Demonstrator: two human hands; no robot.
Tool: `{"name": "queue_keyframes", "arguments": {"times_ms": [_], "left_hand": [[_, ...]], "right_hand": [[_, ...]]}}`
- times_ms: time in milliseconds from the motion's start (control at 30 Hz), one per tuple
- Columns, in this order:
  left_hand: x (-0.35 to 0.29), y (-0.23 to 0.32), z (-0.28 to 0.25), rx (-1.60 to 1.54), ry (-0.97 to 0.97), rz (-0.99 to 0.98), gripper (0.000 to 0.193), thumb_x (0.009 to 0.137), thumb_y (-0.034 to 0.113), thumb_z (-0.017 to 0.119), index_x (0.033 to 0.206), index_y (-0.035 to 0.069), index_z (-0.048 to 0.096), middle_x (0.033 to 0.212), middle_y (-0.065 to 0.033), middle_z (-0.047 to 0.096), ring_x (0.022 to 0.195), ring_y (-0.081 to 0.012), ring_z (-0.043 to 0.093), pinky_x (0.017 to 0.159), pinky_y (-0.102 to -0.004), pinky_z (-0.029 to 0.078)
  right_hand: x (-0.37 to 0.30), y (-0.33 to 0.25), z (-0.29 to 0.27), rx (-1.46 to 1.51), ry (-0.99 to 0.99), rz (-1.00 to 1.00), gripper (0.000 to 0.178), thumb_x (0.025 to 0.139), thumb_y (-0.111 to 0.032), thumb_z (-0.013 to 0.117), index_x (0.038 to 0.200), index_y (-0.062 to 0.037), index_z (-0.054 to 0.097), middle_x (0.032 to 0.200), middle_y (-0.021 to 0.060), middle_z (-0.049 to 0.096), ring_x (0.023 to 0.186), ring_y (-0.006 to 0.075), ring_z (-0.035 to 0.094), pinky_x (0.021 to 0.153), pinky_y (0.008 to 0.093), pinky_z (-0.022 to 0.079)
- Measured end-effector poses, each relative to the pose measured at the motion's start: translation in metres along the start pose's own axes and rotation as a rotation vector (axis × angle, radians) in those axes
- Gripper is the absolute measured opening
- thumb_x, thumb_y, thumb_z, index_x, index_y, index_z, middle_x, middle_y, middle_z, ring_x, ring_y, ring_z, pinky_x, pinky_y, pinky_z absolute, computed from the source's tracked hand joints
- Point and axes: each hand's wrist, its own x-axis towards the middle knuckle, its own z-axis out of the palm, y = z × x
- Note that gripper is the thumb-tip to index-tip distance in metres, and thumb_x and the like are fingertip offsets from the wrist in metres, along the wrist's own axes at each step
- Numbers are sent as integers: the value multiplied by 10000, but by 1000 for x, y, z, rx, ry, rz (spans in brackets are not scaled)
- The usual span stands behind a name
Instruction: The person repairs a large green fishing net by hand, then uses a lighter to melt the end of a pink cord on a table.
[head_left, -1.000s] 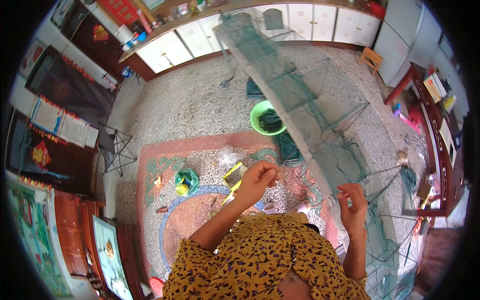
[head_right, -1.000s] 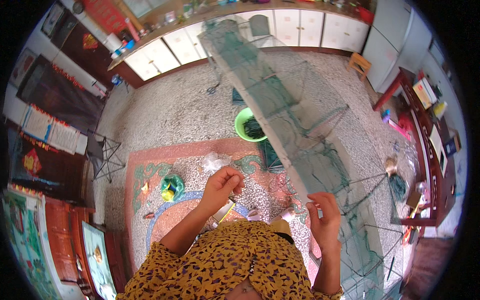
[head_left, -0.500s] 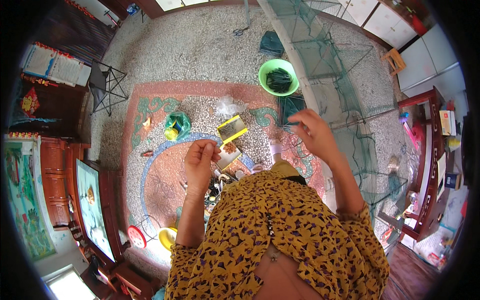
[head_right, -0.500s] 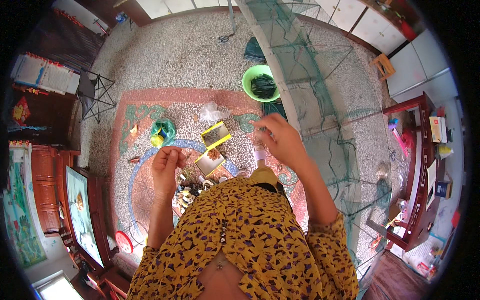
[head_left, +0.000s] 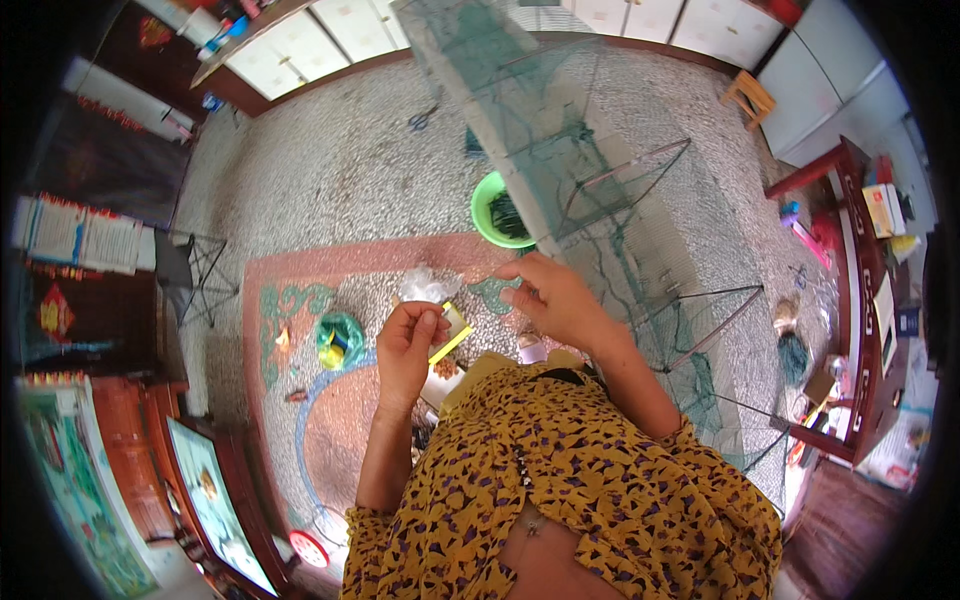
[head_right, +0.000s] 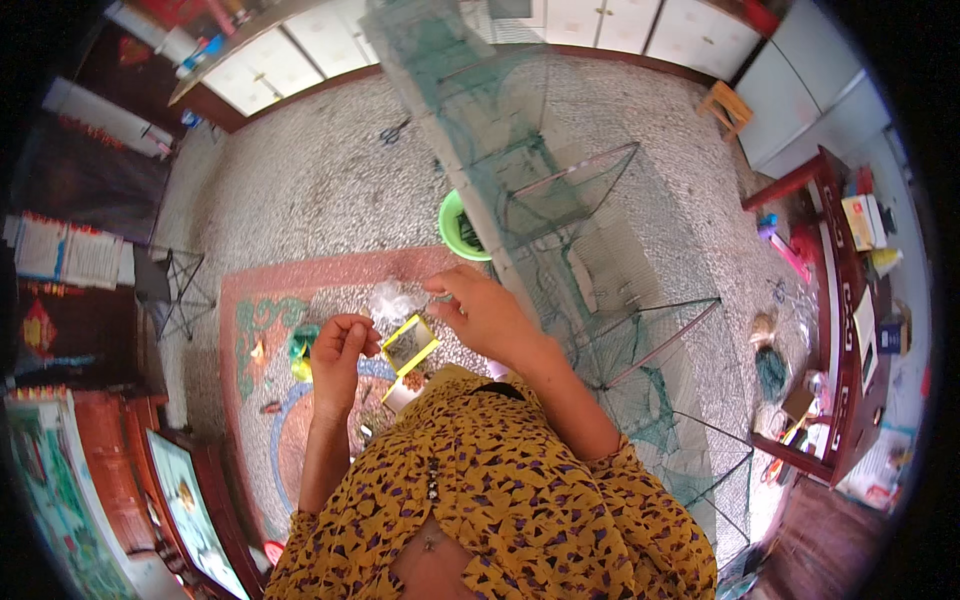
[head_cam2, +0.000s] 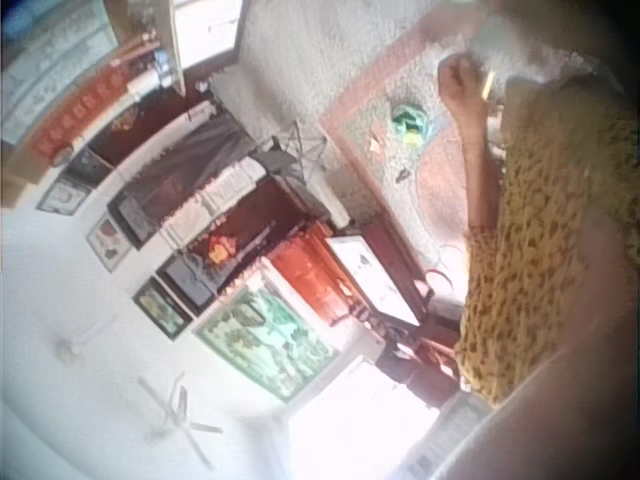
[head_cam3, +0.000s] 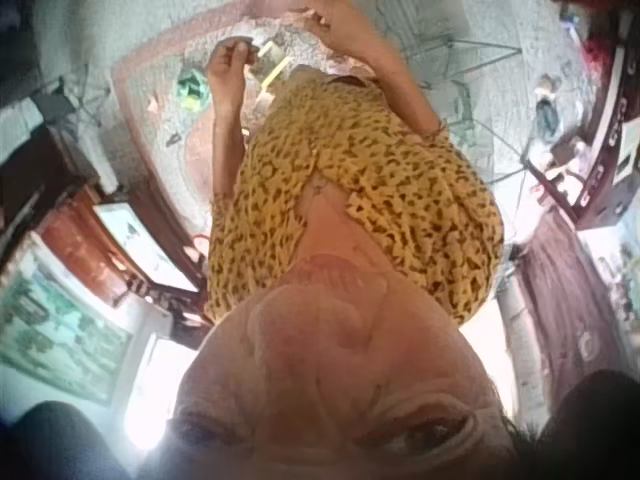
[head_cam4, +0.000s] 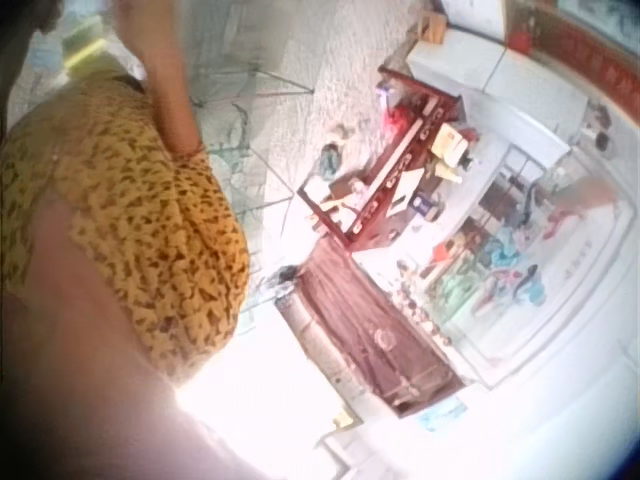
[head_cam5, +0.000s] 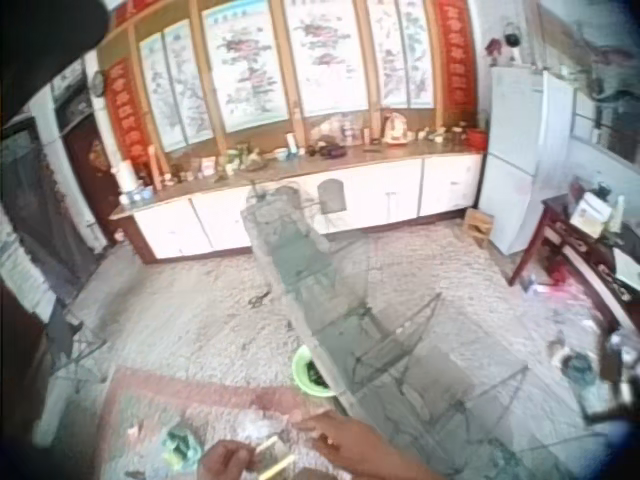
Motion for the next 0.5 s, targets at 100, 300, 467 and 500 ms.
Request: {"name": "queue_keyframes", "arguments": {"times_ms": [100, 300, 467, 500], "left_hand": [[-15, 10, 0, 24, -98, -6, 103, 893, 75, 502, 937, 0, 558, 757, -54, 585, 671, -113, 535, 635, -244, 451], [-25, 44, 59, 123, -140, 10, 115, 897, 120, 517, 914, 17, 566, 757, -40, 584, 641, -94, 526, 605, -227, 448], [1, 89, 112, 176, -272, -18, 137, 904, 144, 517, 923, 18, 569, 749, -28, 572, 637, -90, 505, 619, -226, 439], [-23, 93, 116, 178, -280, -6, 140, 904, 145, 517, 926, 18, 570, 750, -29, 573, 638, -90, 506, 618, -226, 440]], "right_hand": [[-37, -16, -6, 26, 137, 25, 234, 814, -105, 600, 1041, -56, 574, 949, 113, 571, 758, 225, 586, 671, 320, 473], [-133, -32, -74, 101, 124, 140, 255, 830, -131, 592, 1071, -51, 565, 960, 115, 564, 803, 225, 591, 708, 328, 479], [-187, -47, -122, 354, 109, 358, 250, 843, -190, 598, 1045, -43, 578, 936, 94, 599, 809, 199, 606, 700, 304, 487], [-213, -53, -115, 416, 118, 355, 244, 839, -205, 598, 1031, -54, 585, 944, 90, 609, 801, 200, 612, 701, 307, 487]]}}
